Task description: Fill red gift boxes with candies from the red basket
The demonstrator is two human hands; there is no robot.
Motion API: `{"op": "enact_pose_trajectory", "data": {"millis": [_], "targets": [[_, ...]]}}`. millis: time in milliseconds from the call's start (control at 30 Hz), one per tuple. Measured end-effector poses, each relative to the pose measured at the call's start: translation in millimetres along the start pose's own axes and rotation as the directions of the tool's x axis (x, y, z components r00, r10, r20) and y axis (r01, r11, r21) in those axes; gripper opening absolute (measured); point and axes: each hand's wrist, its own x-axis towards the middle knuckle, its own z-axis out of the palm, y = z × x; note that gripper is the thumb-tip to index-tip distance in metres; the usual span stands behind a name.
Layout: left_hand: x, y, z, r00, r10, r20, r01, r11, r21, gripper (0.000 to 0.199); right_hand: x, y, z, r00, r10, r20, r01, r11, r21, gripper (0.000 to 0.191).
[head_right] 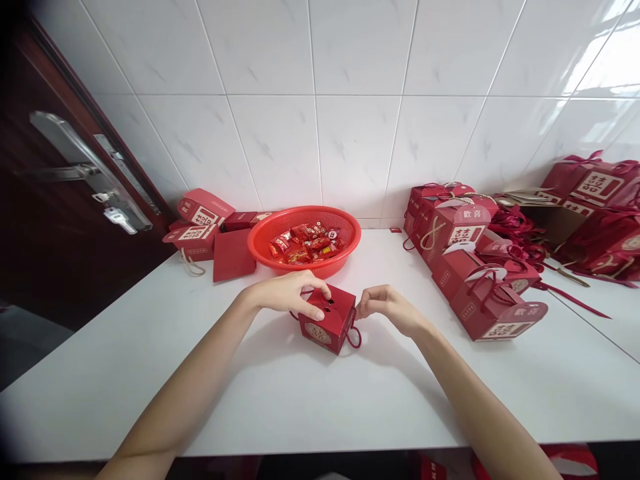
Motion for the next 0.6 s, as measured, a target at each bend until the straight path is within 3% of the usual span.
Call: {"op": "enact_pose_trajectory", "data": {"millis": [100,267,467,600], "targets": [[-3.0,4.2,1.8,0.999,-0.019,-0.035,0.019,1.000,0.004,0.059,-1.4,2.2,3.2,0.999,0.037,0.031,-0.040,0.994,0.097,0.021],[-5.1,6.3,4.0,0.998,-0.019,-0.056,0.019,1.000,0.013,0.058,2.5,13.0,17.7,0.994,0.063,-0.087,-0.042,0.974,0.223,0.043],[-6.6,8.4,4.5,0.998,-0.023,-0.066,0.025,0.999,0.027,0.055,-6.3,0.9,16.0,0.986,0.110,-0.124,-0.047,0.903,0.427,0.034],[-8.2,12.1,5.7,0.993,-0.010,-0.114,0.018,0.998,0.066,0.050,-23.2,-24.5,7.9,0.999,0.034,-0.037,-0.015,0.905,0.425,0.025]]}}
